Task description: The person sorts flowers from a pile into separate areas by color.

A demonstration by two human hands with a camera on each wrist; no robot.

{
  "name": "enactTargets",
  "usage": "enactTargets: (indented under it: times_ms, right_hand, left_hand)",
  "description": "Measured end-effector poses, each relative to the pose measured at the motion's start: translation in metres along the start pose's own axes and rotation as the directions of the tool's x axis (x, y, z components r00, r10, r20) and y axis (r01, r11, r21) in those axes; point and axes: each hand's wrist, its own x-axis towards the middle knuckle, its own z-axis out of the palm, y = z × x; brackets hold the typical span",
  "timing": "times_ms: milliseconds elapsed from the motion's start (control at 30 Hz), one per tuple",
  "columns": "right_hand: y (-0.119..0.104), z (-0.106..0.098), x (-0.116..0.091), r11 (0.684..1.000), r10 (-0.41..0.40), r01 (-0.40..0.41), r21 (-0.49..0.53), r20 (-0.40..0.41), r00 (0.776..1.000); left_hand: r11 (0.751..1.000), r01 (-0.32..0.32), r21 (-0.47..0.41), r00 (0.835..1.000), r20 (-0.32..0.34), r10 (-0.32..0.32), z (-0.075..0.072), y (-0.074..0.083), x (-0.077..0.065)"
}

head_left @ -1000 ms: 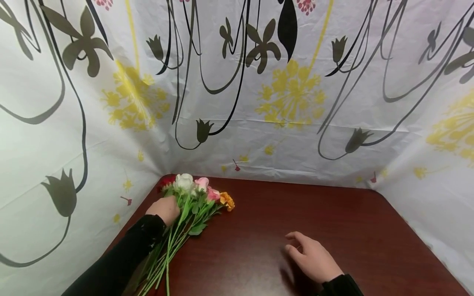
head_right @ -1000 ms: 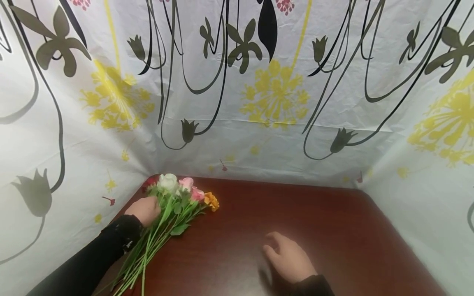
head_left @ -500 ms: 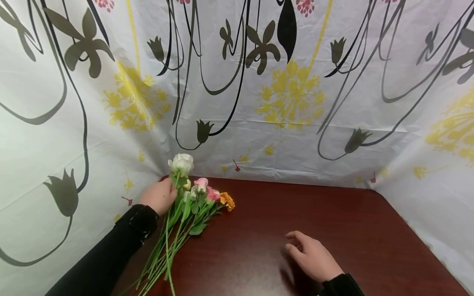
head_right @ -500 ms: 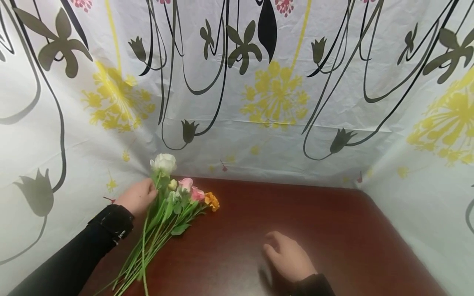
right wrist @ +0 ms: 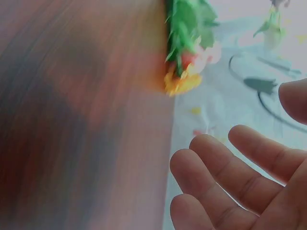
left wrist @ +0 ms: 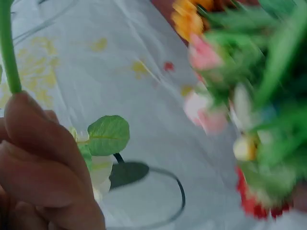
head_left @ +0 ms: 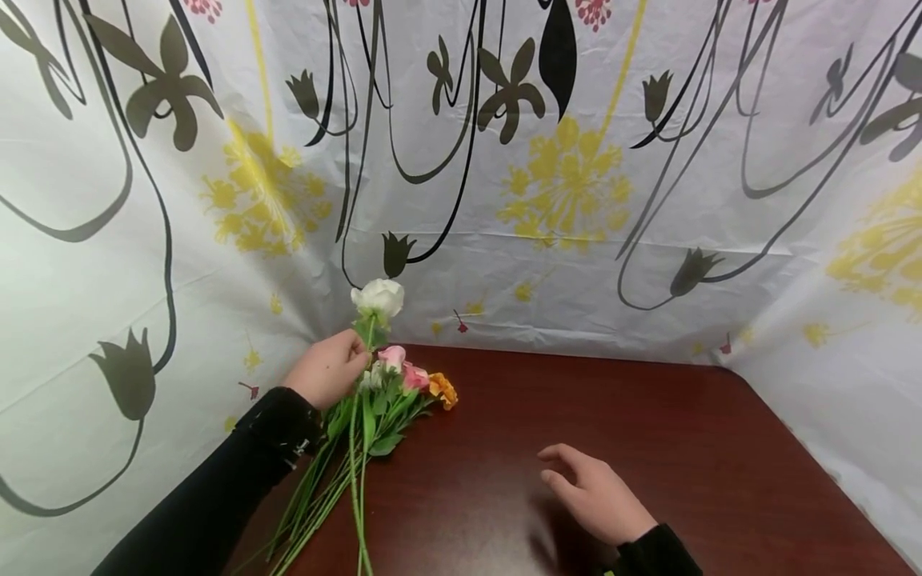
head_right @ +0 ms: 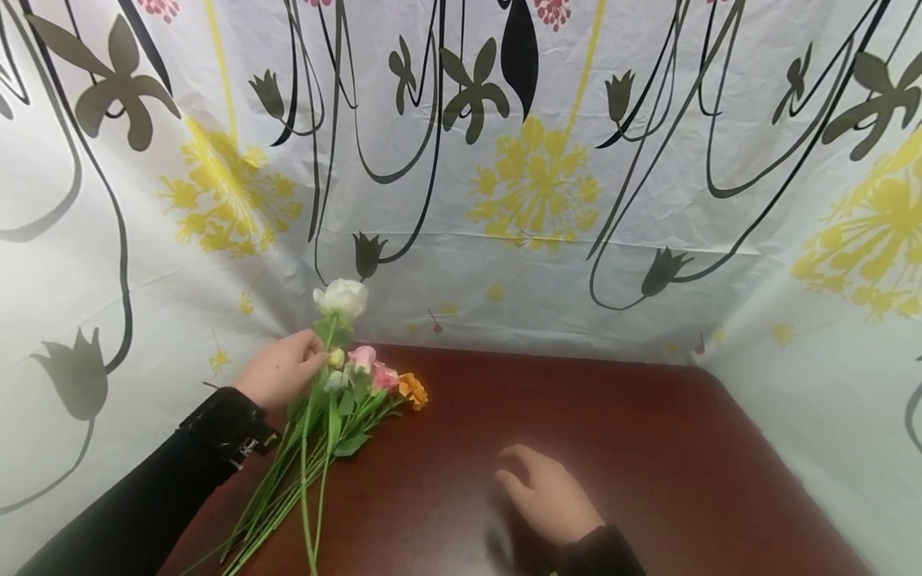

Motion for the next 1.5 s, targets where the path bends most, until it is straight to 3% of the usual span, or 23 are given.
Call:
enactTargets:
  times_ms: [100, 200, 333, 433, 567, 700, 800, 933, 1067, 1200, 1300, 1400, 1500]
  right_hand:
    - [-0.018, -0.001, 0.006, 0.998, -0.059, 0.057, 0.033, 0.059, 0.997]
    - [-0.038, -0.002, 0.015, 0.993, -0.114, 0.108, 0.057, 0.113, 0.987]
    - [-0.062, 0.001, 0.031, 0.986, -0.162, 0.155, 0.059, 0.152, 0.975]
    - [-0.08, 0.007, 0.042, 0.985, -0.17, 0.168, 0.025, 0.152, 0.974]
    - [-0.095, 0.016, 0.051, 0.987, -0.148, 0.156, -0.048, 0.143, 0.979]
    - [-0.093, 0.026, 0.055, 0.978, -0.128, 0.144, -0.15, 0.117, 0.985]
    - [-0.089, 0.03, 0.055, 0.969, -0.126, 0.141, -0.201, 0.087, 0.988]
    - [-0.084, 0.029, 0.053, 0.964, -0.14, 0.155, -0.215, 0.086, 0.986]
    - [-0.077, 0.022, 0.051, 0.958, -0.142, 0.163, -0.237, 0.104, 0.984]
    - [-0.062, 0.006, 0.042, 0.937, -0.155, 0.167, -0.308, 0.063, 0.986]
    - [-0.04, -0.017, 0.03, 0.915, -0.133, 0.126, -0.383, 0.009, 0.991]
    - [-0.009, -0.046, 0.015, 0.905, -0.002, -0.002, -0.426, -0.01, 1.0]
    - [0.032, -0.078, -0.002, 0.876, 0.169, -0.148, -0.458, 0.005, 0.986]
  left_hand:
    - [0.992, 0.008, -0.129, 1.0, 0.018, -0.006, 0.007, 0.01, 0.005]
    - [0.967, 0.007, -0.256, 1.0, 0.025, -0.001, 0.021, 0.016, 0.01]
    - [0.9, 0.012, -0.437, 0.999, 0.037, 0.004, 0.049, 0.023, 0.013]
    - [0.852, 0.021, -0.523, 0.999, 0.034, -0.004, 0.072, 0.029, 0.013]
    - [0.821, 0.016, -0.571, 0.999, 0.036, 0.006, 0.102, 0.038, 0.013]
    - [0.792, 0.005, -0.61, 0.997, 0.067, 0.045, 0.127, 0.045, 0.011]
    - [0.77, 0.013, -0.638, 0.994, 0.094, 0.062, 0.14, 0.047, 0.009]
    - [0.76, 0.023, -0.649, 0.993, 0.102, 0.057, 0.149, 0.05, 0.008]
    - [0.79, 0.01, -0.612, 0.992, 0.108, 0.071, 0.152, 0.053, 0.005]
    - [0.858, -0.021, -0.513, 0.987, 0.128, 0.1, 0.15, 0.055, -0.003]
    - [0.912, -0.041, -0.409, 0.986, 0.129, 0.102, 0.144, 0.051, -0.01]
    - [0.943, -0.057, -0.329, 0.987, 0.121, 0.102, 0.136, 0.039, -0.018]
    - [0.958, -0.055, -0.283, 0.989, 0.116, 0.091, 0.125, 0.022, -0.026]
